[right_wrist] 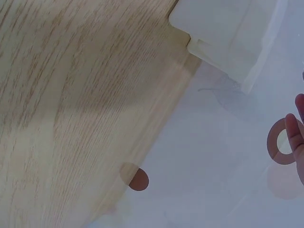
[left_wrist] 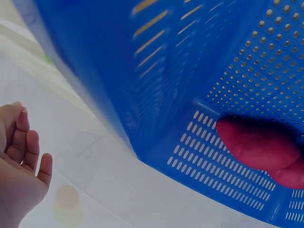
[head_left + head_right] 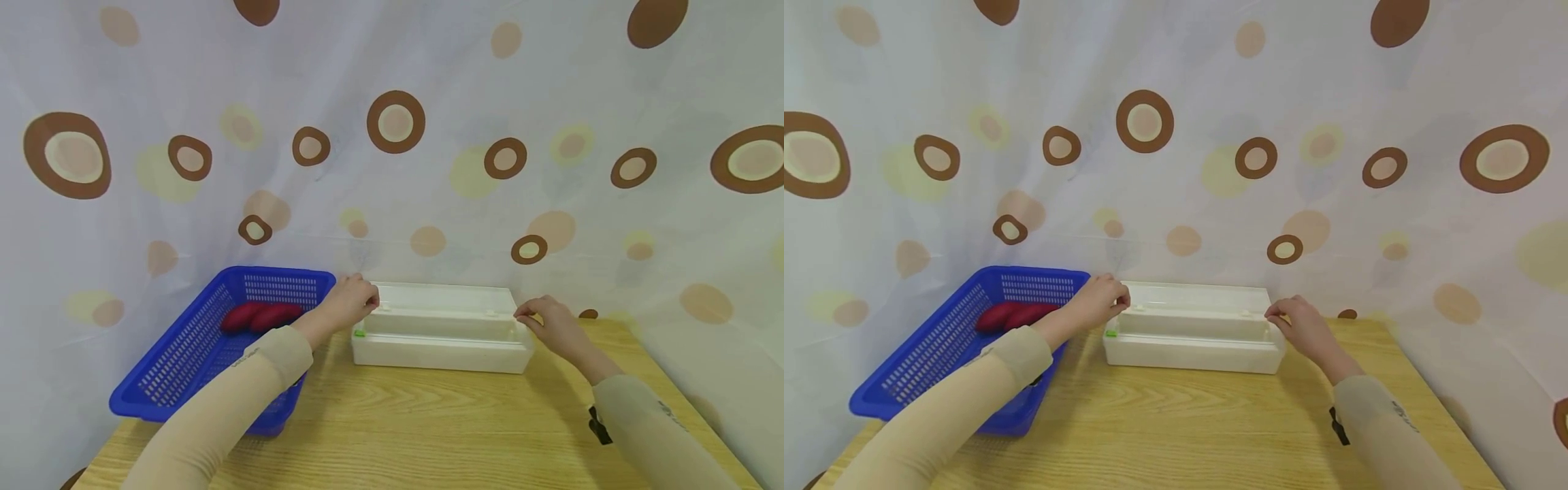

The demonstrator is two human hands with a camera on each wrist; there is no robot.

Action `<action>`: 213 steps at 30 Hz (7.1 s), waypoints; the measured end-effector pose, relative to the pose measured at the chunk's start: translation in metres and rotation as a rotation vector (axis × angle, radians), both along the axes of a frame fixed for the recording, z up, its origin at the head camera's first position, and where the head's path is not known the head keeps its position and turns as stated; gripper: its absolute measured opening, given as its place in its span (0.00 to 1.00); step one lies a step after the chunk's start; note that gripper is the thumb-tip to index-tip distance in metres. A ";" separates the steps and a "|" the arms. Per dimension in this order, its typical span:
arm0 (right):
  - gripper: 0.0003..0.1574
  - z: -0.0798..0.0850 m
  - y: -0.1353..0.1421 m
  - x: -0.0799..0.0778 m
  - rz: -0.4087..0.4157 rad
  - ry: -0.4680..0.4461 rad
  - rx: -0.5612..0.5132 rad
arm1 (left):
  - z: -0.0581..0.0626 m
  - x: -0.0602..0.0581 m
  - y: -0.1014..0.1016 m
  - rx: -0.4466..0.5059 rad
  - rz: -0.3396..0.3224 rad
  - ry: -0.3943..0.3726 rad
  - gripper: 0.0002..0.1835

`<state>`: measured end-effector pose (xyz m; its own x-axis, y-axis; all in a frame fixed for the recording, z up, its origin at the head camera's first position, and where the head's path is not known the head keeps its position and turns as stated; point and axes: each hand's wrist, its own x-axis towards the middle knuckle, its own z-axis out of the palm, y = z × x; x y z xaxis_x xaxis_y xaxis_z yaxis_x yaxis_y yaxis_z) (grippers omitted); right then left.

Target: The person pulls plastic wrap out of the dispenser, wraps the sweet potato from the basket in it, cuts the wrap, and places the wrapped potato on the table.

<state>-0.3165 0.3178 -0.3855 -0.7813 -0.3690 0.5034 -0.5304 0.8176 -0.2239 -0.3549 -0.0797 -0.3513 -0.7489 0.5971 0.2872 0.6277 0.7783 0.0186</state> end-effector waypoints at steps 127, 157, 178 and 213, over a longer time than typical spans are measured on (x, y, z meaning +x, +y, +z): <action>0.03 0.106 -0.002 -0.005 -0.067 0.116 0.055 | 0.083 -0.005 -0.003 0.136 0.062 0.196 0.03; 0.04 0.111 -0.002 -0.008 -0.069 0.166 0.040 | 0.092 -0.003 -0.002 0.145 0.075 0.203 0.03; 0.03 0.116 -0.004 -0.007 -0.075 0.172 0.040 | 0.096 -0.003 -0.003 0.154 0.065 0.242 0.04; 0.04 0.126 -0.008 -0.005 -0.065 0.230 0.038 | 0.103 -0.003 -0.005 0.173 0.074 0.305 0.04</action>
